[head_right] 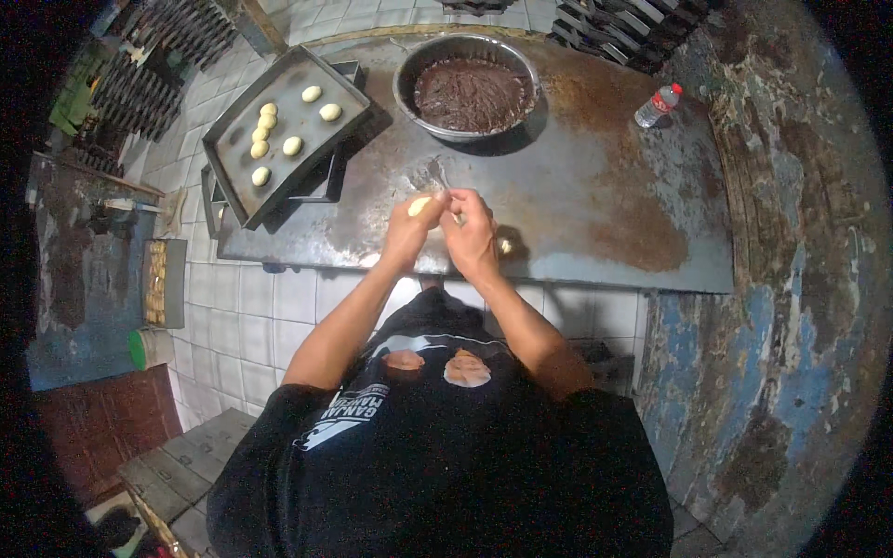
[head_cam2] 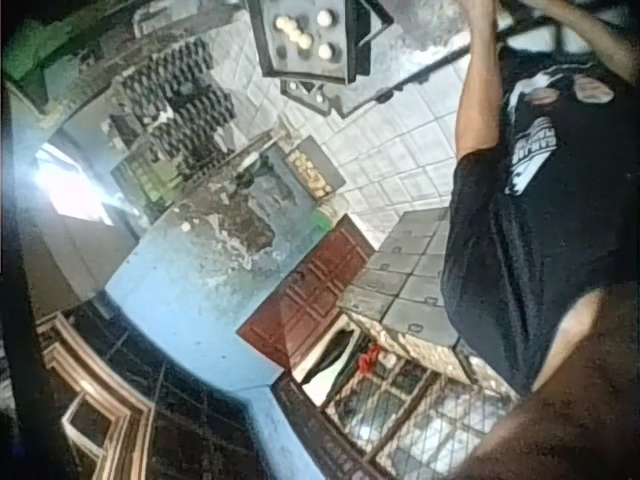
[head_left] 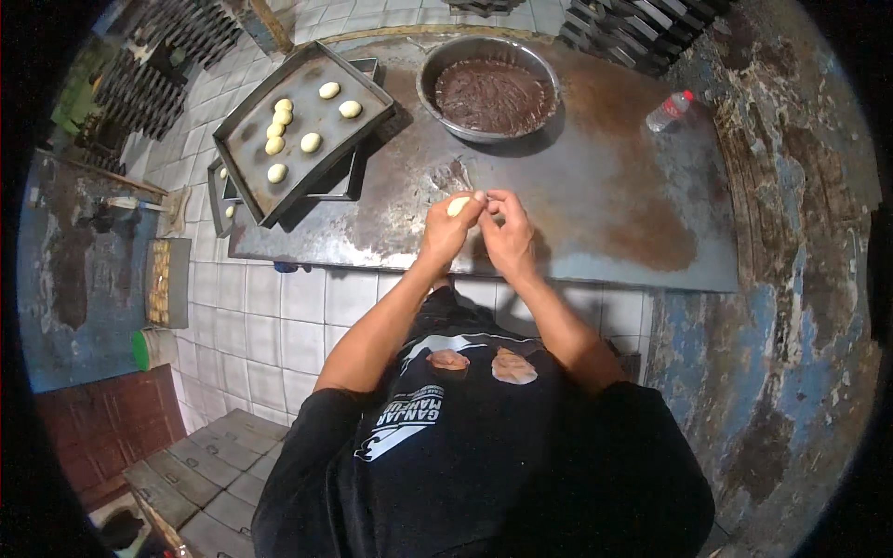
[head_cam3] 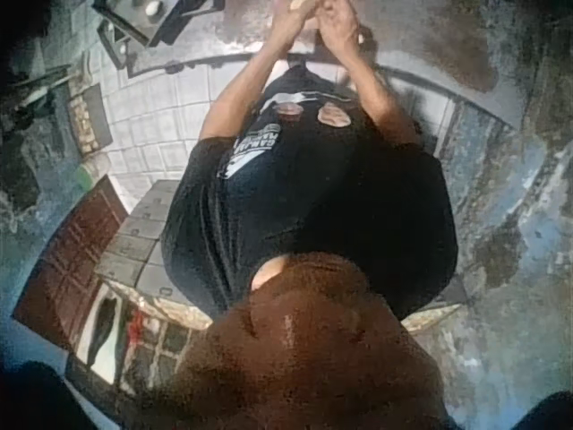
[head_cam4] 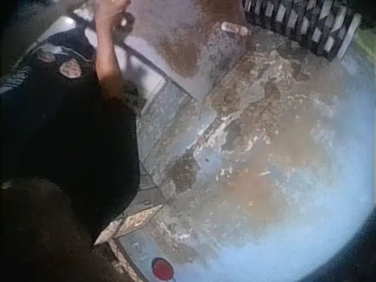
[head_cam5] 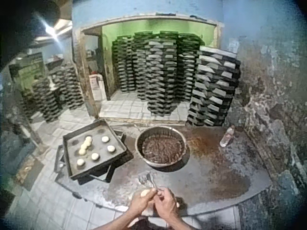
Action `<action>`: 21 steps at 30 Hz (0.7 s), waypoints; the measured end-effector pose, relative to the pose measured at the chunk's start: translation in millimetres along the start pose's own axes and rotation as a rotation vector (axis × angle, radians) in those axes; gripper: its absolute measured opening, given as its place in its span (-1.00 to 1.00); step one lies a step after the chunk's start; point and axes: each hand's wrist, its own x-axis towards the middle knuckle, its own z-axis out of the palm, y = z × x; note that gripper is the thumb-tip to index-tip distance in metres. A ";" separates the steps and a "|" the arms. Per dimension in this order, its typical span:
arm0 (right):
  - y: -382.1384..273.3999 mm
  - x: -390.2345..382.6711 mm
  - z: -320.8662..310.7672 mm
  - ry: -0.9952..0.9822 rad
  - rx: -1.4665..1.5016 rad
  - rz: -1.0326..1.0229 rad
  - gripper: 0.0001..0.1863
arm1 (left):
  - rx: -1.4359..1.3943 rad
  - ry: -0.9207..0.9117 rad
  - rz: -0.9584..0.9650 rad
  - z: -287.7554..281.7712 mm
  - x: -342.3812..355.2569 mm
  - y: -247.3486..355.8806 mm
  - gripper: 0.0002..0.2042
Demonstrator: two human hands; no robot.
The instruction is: The person prepares filled dough balls by filling pieces of dough with chocolate paste from a bowl, sealing and shaping the dough by hand, and arranging the dough balls onto baking trays.
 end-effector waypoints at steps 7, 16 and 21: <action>24.2 17.9 7.6 -0.582 0.694 0.357 -0.60 | 0.407 -0.066 0.222 -37.4 -48.1 28.5 -0.48; -67.8 32.6 105.1 -0.240 0.493 -0.232 -0.54 | -0.011 0.104 -0.076 -142.5 -22.9 35.4 -0.51; -74.5 65.1 206.2 -0.306 0.262 -0.232 -0.55 | -0.553 -0.012 -0.076 -196.7 20.6 47.4 -0.20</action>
